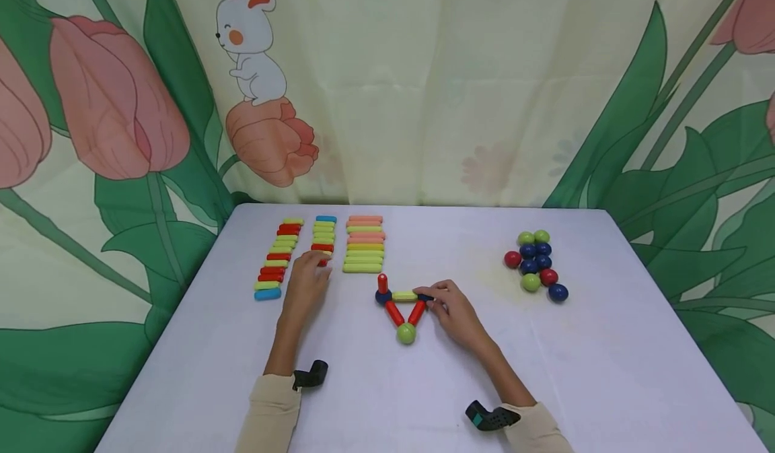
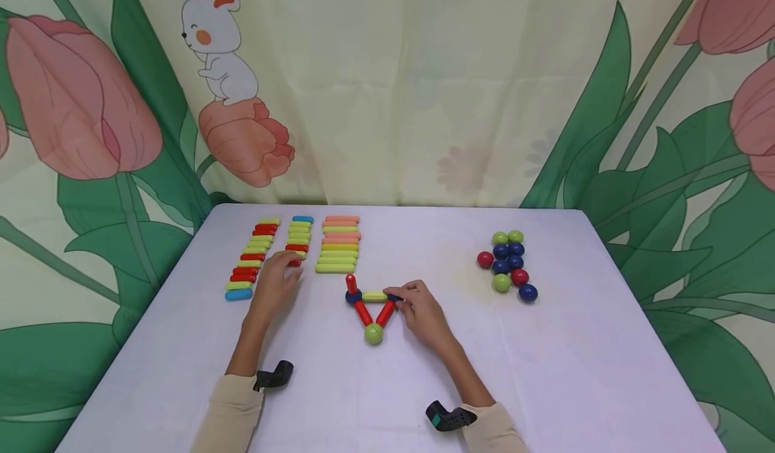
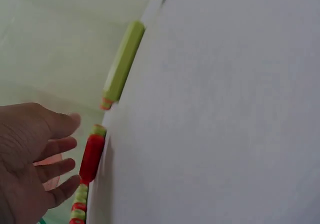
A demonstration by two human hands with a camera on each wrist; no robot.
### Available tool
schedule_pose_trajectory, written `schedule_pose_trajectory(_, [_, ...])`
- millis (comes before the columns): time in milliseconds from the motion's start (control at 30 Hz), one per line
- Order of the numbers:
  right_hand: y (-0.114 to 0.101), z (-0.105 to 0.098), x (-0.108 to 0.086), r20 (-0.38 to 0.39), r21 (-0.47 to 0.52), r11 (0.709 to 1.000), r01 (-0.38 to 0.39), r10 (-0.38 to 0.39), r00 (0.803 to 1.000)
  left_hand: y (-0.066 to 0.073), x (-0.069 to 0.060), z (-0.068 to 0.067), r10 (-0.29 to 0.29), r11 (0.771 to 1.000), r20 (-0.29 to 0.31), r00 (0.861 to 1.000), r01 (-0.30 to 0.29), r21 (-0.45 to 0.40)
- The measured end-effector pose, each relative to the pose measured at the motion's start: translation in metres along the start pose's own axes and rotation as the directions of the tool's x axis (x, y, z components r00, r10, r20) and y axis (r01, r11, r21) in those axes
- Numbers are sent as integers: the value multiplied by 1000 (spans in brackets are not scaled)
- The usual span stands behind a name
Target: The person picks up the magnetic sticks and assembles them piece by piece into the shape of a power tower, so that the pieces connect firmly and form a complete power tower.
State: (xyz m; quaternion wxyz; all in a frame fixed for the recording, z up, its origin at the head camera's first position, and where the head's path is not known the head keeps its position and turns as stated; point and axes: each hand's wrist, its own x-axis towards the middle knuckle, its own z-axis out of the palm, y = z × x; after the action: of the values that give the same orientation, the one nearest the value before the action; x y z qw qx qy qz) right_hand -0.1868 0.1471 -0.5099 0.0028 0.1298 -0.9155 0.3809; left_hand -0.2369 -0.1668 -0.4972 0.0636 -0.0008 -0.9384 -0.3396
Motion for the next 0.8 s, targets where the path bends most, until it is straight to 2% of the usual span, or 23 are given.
schedule_pose_trajectory(167, [-1, 1, -1, -18, 41, 999, 27, -27, 999, -14, -3, -7, 30, 980, 51, 998, -40, 194])
schedule_pose_trajectory(367, [-3, 7, 0, -32, 100, 995, 4, -1, 1000, -10, -3, -6, 37, 958, -3, 999, -35, 286])
schedule_pose_trajectory(533, [-9, 13, -1, -8, 151, 987, -51, 53, 999, -4, -4, -5, 13, 940, 34, 999, -24, 339])
schedule_pose_trajectory(600, [-12, 16, -3, -2, 164, 984, -63, 64, 998, -1, -5, -5, 5, 946, 66, 998, -26, 323])
schedule_pose_trajectory(667, [-15, 18, -5, 10, 168, 983, -76, 75, 997, 3, -5, -5, 4, 962, 102, 995, -32, 272])
schedule_pose_trajectory(733, [-18, 20, -6, 22, 160, 983, -88, 86, 996, 8, -5, -5, 16, 982, 151, 988, -44, 182])
schedule_pose_trajectory(800, [-22, 20, -7, 38, 143, 986, -88, 84, 996, 15, -4, -4, 53, 995, 202, 978, -68, 71])
